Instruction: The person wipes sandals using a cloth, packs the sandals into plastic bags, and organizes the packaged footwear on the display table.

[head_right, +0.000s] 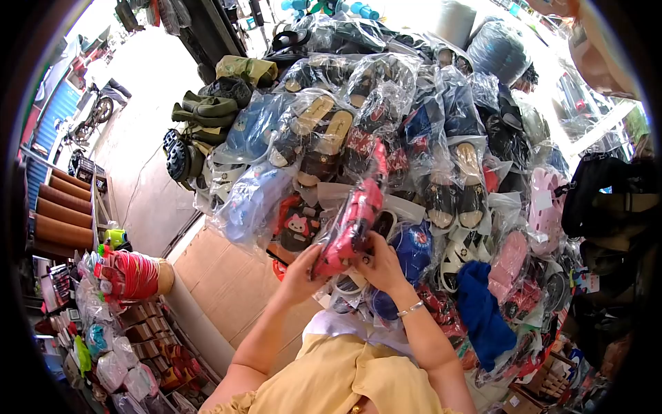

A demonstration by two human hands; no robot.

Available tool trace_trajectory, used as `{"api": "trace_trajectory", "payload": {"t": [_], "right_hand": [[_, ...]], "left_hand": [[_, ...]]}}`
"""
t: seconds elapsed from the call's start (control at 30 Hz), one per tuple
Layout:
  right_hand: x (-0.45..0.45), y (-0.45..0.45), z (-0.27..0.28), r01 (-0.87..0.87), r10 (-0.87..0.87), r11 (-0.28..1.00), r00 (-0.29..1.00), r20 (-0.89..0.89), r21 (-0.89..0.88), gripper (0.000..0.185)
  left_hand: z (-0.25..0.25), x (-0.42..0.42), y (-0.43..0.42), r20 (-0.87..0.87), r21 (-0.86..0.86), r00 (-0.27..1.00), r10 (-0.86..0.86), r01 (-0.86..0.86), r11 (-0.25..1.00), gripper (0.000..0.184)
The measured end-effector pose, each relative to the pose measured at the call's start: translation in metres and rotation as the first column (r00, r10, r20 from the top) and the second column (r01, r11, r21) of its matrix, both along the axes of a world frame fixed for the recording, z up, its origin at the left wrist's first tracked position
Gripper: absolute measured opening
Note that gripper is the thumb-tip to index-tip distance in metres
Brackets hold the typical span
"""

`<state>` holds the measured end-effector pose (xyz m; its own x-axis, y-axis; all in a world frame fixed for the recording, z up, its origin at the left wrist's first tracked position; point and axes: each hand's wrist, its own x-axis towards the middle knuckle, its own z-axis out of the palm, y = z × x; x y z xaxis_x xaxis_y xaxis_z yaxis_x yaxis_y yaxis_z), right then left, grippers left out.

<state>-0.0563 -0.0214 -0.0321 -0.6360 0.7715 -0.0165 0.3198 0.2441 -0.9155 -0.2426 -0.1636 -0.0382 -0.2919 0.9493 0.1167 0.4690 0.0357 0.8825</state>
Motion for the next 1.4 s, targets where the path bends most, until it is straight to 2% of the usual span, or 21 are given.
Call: {"api": "trace_trajectory", "payload": {"t": [0.03,0.07,0.1,0.13,0.23,0.33,0.37,0.43,0.5,0.57,0.6,0.7,0.77,0.87,1.03,1.1,1.13,1.2,1.23,1.27,1.4], "right_hand": [[-0.003,0.002,0.001,0.002,-0.002,1.000,1.000,-0.002,-0.001,0.048],[-0.007,0.004,0.004,-0.041,0.027,0.983,0.997,0.077,0.178,0.045],[-0.010,0.004,0.005,-0.093,0.039,0.933,0.986,0.160,0.348,0.042],[-0.015,0.003,0.006,-0.083,0.016,0.931,0.983,0.185,0.356,0.038],[-0.018,0.004,-0.002,-0.125,0.022,0.896,0.971,0.239,0.426,0.037],[-0.018,0.006,-0.001,-0.151,0.019,0.875,0.960,0.278,0.461,0.029],[-0.018,0.007,-0.001,-0.156,0.021,0.863,0.961,0.275,0.480,0.025],[-0.019,0.007,-0.001,-0.131,0.024,0.843,0.978,0.207,0.522,0.021],[-0.024,0.013,0.001,-0.093,0.019,0.818,0.991,0.134,0.568,0.017],[-0.031,0.012,0.010,-0.049,0.047,0.852,0.999,0.016,0.521,0.014],[-0.033,0.011,0.012,-0.033,0.046,0.897,0.999,-0.018,0.440,0.015],[-0.047,0.011,0.012,0.104,-0.030,0.935,0.976,-0.215,0.340,0.016],[-0.059,0.009,0.010,0.162,-0.071,0.956,0.937,-0.342,0.246,0.016],[-0.073,0.003,0.028,0.190,-0.100,0.957,0.926,-0.363,0.220,0.015],[-0.095,-0.003,0.009,0.064,0.035,0.935,0.962,-0.272,0.349,0.015],[-0.087,-0.011,-0.016,0.120,-0.027,0.893,0.976,-0.214,0.434,0.021],[-0.075,-0.016,-0.020,0.048,-0.108,0.842,0.991,0.081,0.537,0.028],[-0.054,-0.019,-0.027,-0.243,-0.141,0.769,0.838,0.527,0.592,0.047],[-0.054,-0.019,-0.030,-0.240,-0.143,0.770,0.838,0.526,0.591,0.047],[-0.053,-0.019,-0.034,-0.285,-0.094,0.780,0.827,0.555,0.557,0.043],[-0.039,-0.004,-0.039,-0.331,0.054,0.793,0.875,0.482,0.512,0.026]], "left_hand": [[-0.004,-0.018,-0.004,0.392,-0.077,0.918,-0.058,0.095,0.993,0.072],[0.022,-0.041,-0.008,0.704,-0.349,0.701,0.116,0.198,0.916,0.069],[-0.030,-0.059,-0.010,0.747,-0.138,0.640,0.178,-0.113,0.984,0.057],[-0.034,-0.062,-0.009,0.772,-0.131,0.540,0.336,-0.382,0.915,0.041],[-0.120,-0.079,-0.022,0.765,-0.255,0.418,0.490,-0.502,0.827,0.029],[-0.131,-0.066,-0.003,0.741,-0.401,0.297,0.602,-0.523,0.752,0.024],[-0.139,-0.068,0.006,0.742,-0.399,0.298,0.600,-0.523,0.753,0.024],[-0.144,-0.071,0.022,0.465,-0.222,0.621,0.631,-0.608,0.762,0.030],[-0.121,-0.077,0.014,0.442,-0.378,0.608,0.659,-0.540,0.752,0.039],[-0.093,-0.075,0.006,0.579,-0.153,0.594,0.558,-0.593,0.790,0.045],[-0.092,-0.087,-0.011,0.643,-0.297,0.530,0.553,-0.492,0.818,0.048],[-0.092,-0.097,-0.050,0.439,-0.501,0.591,0.677,-0.465,0.730,0.042],[-0.115,-0.085,-0.066,0.373,-0.436,0.642,0.670,-0.516,0.737,0.039],[-0.226,-0.109,-0.088,0.853,-0.147,0.376,0.361,-0.492,0.858,0.042],[-0.078,-0.062,-0.072,0.564,-0.114,0.549,0.617,-0.688,0.717,0.056],[-0.061,-0.068,-0.075,0.499,-0.111,0.543,0.676,-0.734,0.671,0.051],[-0.054,-0.071,-0.074,0.436,-0.099,0.515,0.738,-0.787,0.608,0.047],[-0.037,-0.075,-0.068,0.331,0.029,0.657,0.677,-0.724,0.689,0.045],[-0.029,-0.077,-0.061,0.210,0.144,0.764,0.609,-0.641,0.754,0.042],[-0.022,-0.080,-0.049,-0.127,0.202,0.813,0.568,-0.539,0.817,0.056],[0.012,-0.089,0.003,-0.532,0.036,0.780,0.329,-0.367,0.929,0.075]]}}
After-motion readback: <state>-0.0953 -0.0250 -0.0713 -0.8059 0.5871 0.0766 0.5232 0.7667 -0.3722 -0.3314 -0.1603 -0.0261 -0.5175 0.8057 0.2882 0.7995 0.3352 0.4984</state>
